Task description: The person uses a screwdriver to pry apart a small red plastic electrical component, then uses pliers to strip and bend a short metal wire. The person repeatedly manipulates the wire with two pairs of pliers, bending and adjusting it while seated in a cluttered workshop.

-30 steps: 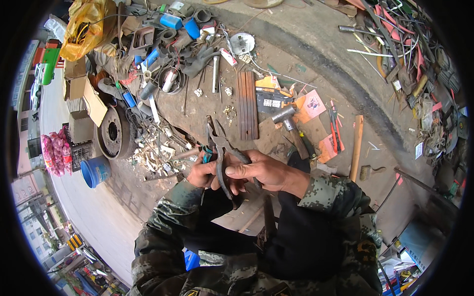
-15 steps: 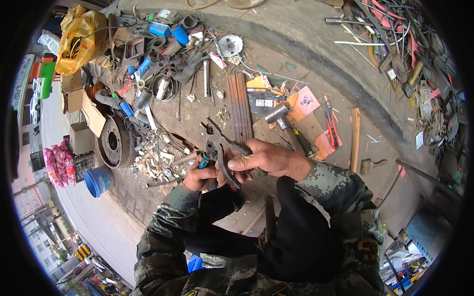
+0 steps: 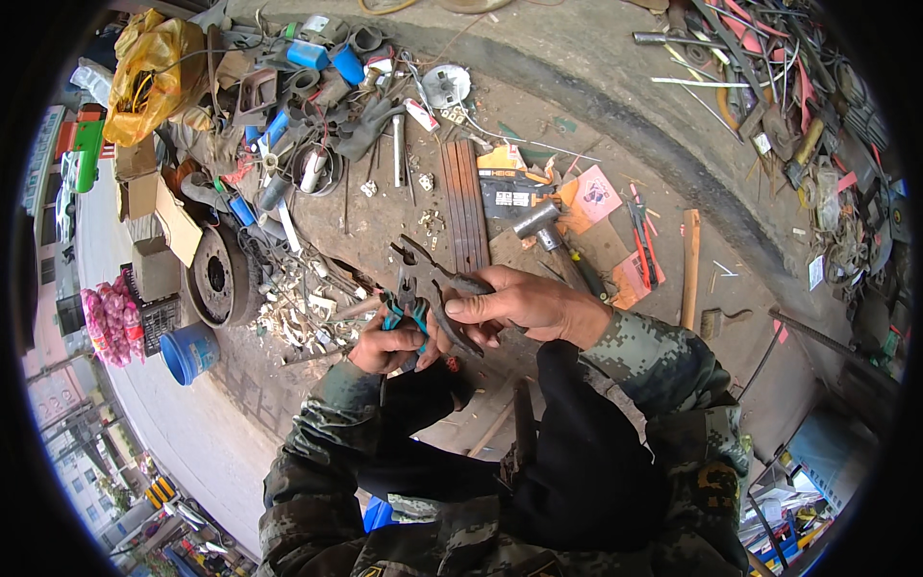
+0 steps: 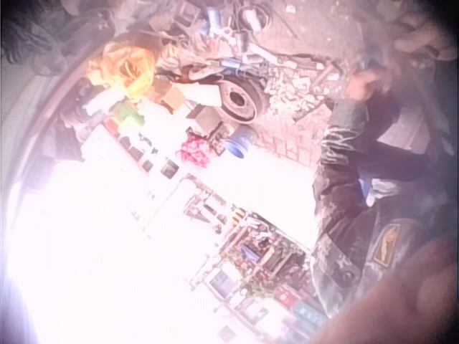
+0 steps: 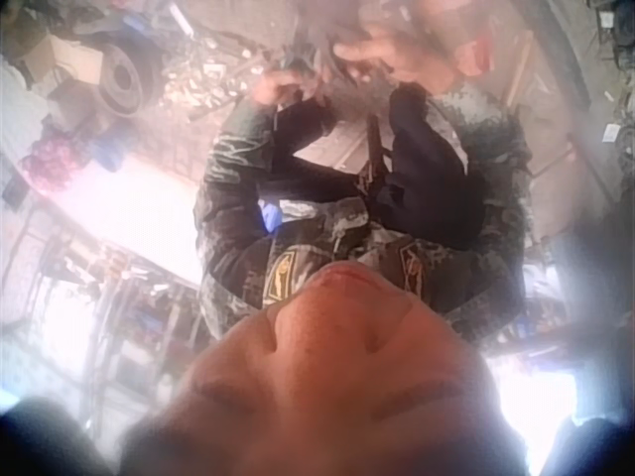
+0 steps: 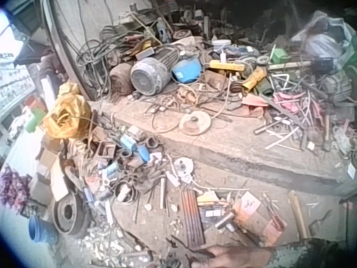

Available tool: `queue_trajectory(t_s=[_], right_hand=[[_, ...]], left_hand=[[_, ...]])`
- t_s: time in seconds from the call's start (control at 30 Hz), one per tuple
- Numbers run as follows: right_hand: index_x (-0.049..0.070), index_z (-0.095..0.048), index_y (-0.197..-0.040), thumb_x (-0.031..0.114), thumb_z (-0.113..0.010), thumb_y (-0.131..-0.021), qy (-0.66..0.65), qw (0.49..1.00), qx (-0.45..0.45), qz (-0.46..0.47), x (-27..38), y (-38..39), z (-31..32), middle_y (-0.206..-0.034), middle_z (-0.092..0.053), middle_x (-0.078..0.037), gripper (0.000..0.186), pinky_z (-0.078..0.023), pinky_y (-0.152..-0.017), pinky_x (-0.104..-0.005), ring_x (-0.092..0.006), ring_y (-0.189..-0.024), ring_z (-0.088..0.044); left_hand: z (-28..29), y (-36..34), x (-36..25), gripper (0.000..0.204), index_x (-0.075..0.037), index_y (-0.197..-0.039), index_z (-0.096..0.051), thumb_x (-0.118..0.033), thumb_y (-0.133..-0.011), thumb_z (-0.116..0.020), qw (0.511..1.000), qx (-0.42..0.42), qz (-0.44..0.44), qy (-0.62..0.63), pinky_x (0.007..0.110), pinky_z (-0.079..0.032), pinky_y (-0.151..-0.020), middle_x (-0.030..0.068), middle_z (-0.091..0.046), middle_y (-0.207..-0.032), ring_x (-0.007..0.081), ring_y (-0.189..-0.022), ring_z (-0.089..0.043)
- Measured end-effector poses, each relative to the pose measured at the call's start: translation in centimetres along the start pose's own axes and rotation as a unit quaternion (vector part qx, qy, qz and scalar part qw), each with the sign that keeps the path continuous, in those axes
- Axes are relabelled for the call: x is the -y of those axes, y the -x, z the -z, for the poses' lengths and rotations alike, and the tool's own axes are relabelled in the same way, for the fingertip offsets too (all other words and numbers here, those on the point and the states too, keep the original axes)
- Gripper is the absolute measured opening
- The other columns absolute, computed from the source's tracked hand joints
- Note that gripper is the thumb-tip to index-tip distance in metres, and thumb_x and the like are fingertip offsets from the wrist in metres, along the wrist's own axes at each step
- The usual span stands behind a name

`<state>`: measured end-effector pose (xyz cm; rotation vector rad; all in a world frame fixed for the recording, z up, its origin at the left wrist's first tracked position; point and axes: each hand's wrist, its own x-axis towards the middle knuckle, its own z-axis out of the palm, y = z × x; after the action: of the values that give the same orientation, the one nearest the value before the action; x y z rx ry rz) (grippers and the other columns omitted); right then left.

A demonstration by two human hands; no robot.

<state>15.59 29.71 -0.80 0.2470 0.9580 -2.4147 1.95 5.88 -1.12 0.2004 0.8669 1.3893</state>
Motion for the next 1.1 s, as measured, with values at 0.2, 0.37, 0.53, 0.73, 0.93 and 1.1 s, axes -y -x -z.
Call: queue_trajectory(t_s=[0.2, 0.37, 0.53, 0.73, 0.93, 1.1], right_hand=[[0.002, -0.064, -0.118, 0.031, -0.066, -0.103, -0.014, 1.0, -0.009, -0.009, 0.0, 0.1, -0.1, -0.082, -0.061, -0.001, 0.033, -0.046, -0.064, -0.0262, -0.0093, -0.071, -0.056], [0.002, -0.065, -0.117, 0.029, -0.063, -0.105, -0.029, 1.0, -0.007, 0.001, 0.3, 0.6, -0.4, -0.083, -0.061, -0.001, 0.031, -0.046, -0.063, -0.0257, -0.0083, -0.071, -0.055], [0.003, -0.069, -0.107, 0.031, -0.06, -0.106, -0.051, 0.999, 0.01, -0.012, 0.2, 0.6, -1.2, -0.08, -0.06, 0.001, 0.03, -0.041, -0.061, -0.0237, -0.0059, -0.068, -0.048], [0.005, -0.069, -0.104, 0.034, -0.06, -0.106, 0.079, 0.997, -0.016, 0.011, 0.4, 0.7, -2.1, -0.082, -0.062, 0.001, 0.03, -0.041, -0.066, -0.0237, -0.0064, -0.072, -0.05], [0.004, -0.065, -0.12, 0.035, -0.062, -0.106, 0.211, 0.975, 0.0, 0.072, -0.2, 1.6, -2.1, -0.098, -0.071, -0.003, 0.035, -0.049, -0.083, -0.0303, -0.0122, -0.087, -0.061], [0.005, -0.061, -0.13, 0.032, -0.063, -0.105, 0.131, 0.991, 0.024, 0.03, -0.6, 1.3, -1.5, -0.114, -0.072, -0.004, 0.037, -0.05, -0.076, -0.0264, -0.0095, -0.087, -0.062]], left_hand=[[0.0, 0.1, 0.0, 0.032, 0.008, -0.112, -0.065, -0.001, -0.082, -0.061, 1.0, -0.004, 0.002, 0.005, 0.036, -0.05, -0.062, 0.0238, -0.07, -0.1, 0.023, -0.066, -0.061], [-0.1, 0.2, -0.1, 0.027, 0.009, -0.107, -0.066, 0.002, -0.082, -0.06, 1.0, 0.004, 0.008, 0.003, 0.035, -0.048, -0.061, 0.0219, -0.069, -0.098, 0.0231, -0.066, -0.061], [-0.3, 0.3, 0.0, 0.026, 0.01, -0.105, -0.066, 0.0, -0.081, -0.061, 1.0, -0.005, 0.017, -0.003, 0.034, -0.047, -0.058, 0.0196, -0.067, -0.092, 0.0231, -0.066, -0.06], [0.0, 0.5, 0.4, 0.025, 0.009, -0.102, -0.065, -0.003, -0.08, -0.06, 1.0, -0.004, 0.03, 0.002, 0.033, -0.046, -0.058, 0.0159, -0.064, -0.079, 0.0216, -0.063, -0.059], [0.8, 0.3, 0.4, 0.031, 0.009, -0.106, -0.063, -0.006, -0.079, -0.063, 1.0, -0.009, 0.012, -0.016, 0.034, -0.045, -0.057, 0.0197, -0.065, -0.085, 0.0244, -0.065, -0.06], [0.2, 0.6, 0.3, 0.028, 0.008, -0.106, -0.065, -0.001, -0.079, -0.061, 1.0, -0.02, 0.02, -0.009, 0.033, -0.046, -0.059, 0.0188, -0.066, -0.084, 0.0221, -0.063, -0.059]])
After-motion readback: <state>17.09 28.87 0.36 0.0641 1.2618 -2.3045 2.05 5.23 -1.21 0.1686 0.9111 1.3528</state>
